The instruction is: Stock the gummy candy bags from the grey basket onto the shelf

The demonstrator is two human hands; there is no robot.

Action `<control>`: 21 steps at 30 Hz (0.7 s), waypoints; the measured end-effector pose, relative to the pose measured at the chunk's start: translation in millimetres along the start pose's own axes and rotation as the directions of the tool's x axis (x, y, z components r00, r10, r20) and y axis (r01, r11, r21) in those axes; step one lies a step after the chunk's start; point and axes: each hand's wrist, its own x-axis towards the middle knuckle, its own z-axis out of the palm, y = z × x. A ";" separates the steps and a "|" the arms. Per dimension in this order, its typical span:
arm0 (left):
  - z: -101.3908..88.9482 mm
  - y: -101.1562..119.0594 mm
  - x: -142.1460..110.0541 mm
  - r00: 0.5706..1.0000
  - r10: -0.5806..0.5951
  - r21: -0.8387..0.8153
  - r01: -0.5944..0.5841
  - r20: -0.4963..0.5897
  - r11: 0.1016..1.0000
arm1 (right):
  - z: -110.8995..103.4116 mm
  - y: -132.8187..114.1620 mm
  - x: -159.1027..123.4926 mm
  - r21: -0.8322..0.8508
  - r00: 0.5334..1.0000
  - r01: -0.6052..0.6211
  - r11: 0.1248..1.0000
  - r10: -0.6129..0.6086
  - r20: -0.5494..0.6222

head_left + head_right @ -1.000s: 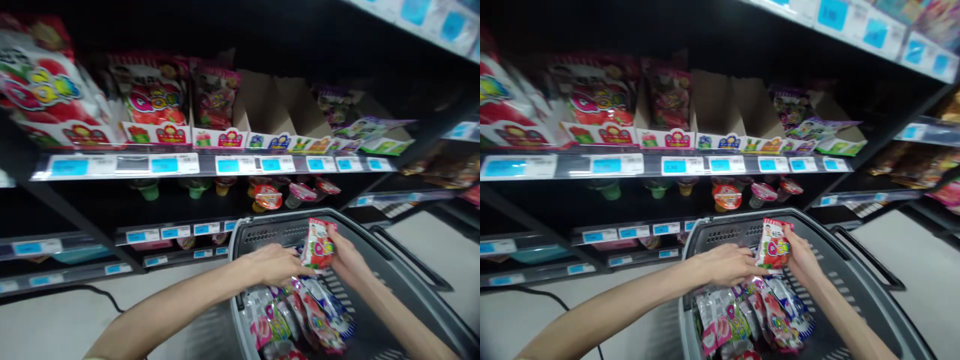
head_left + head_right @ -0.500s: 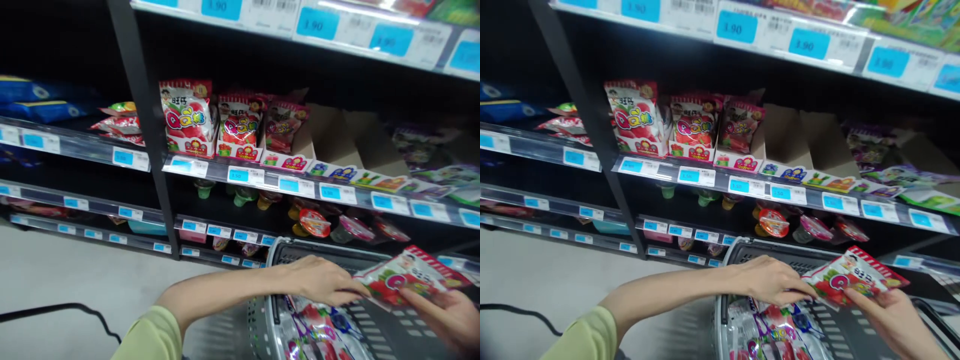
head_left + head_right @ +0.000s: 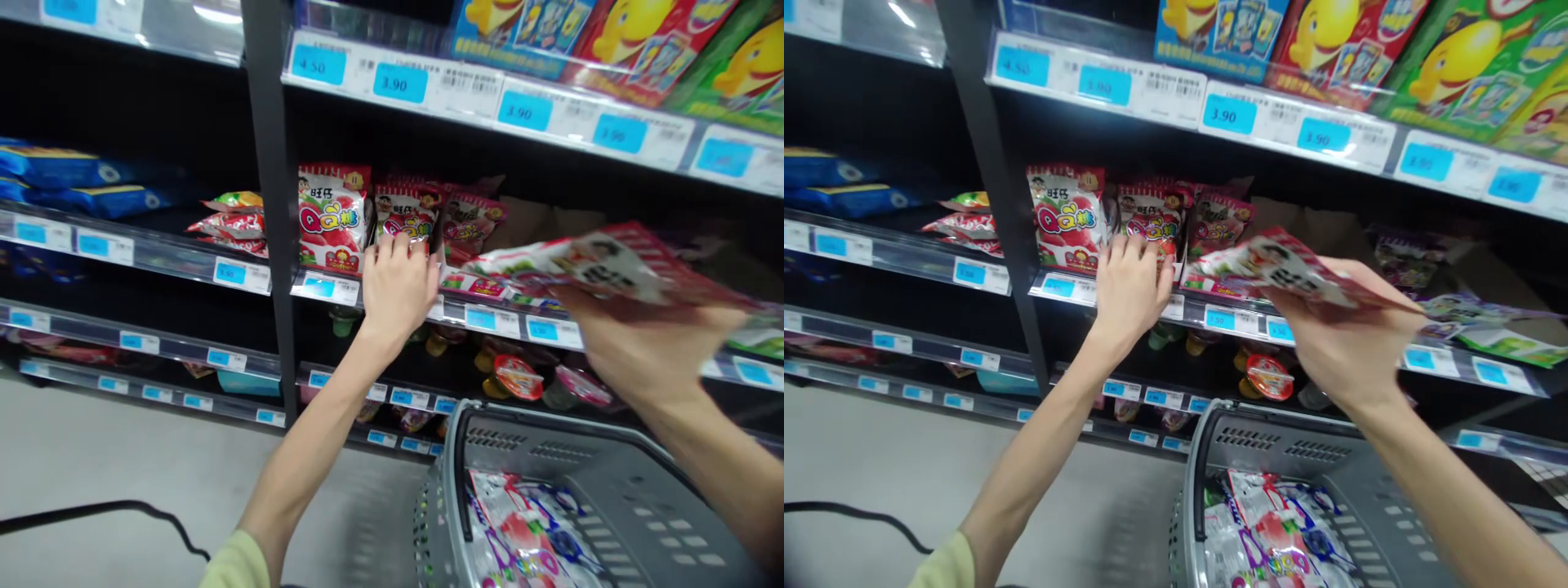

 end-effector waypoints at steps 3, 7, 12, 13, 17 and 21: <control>8.5 -12.1 -2.8 0.999 0.009 0.050 -0.011 0.040 0.999 | 52.4 -10.5 11.1 0.216 0.990 0.140 0.966 -0.143 0.001; 15.1 -12.6 -2.6 0.998 0.011 0.051 -0.014 0.055 0.999 | 106.1 -10.6 27.3 0.382 0.984 0.076 0.921 -0.132 0.123; 16.2 -12.2 0.1 0.999 0.016 0.040 -0.018 0.044 0.999 | 137.5 5.6 50.2 0.361 0.900 -0.131 0.923 -0.042 0.434; 16.3 -12.7 0.3 0.999 0.017 0.034 -0.018 0.040 0.999 | 140.1 7.9 54.2 0.349 0.884 -0.165 0.922 -0.018 0.467; 16.0 -14.0 -0.4 0.999 0.029 0.010 -0.030 0.030 1.000 | 147.6 12.5 62.5 0.278 0.838 -0.249 0.928 0.062 0.542; 15.3 -13.6 -2.7 1.000 0.018 -0.001 -0.018 0.018 1.000 | 156.8 16.6 62.0 0.160 0.746 -0.311 0.937 0.137 0.651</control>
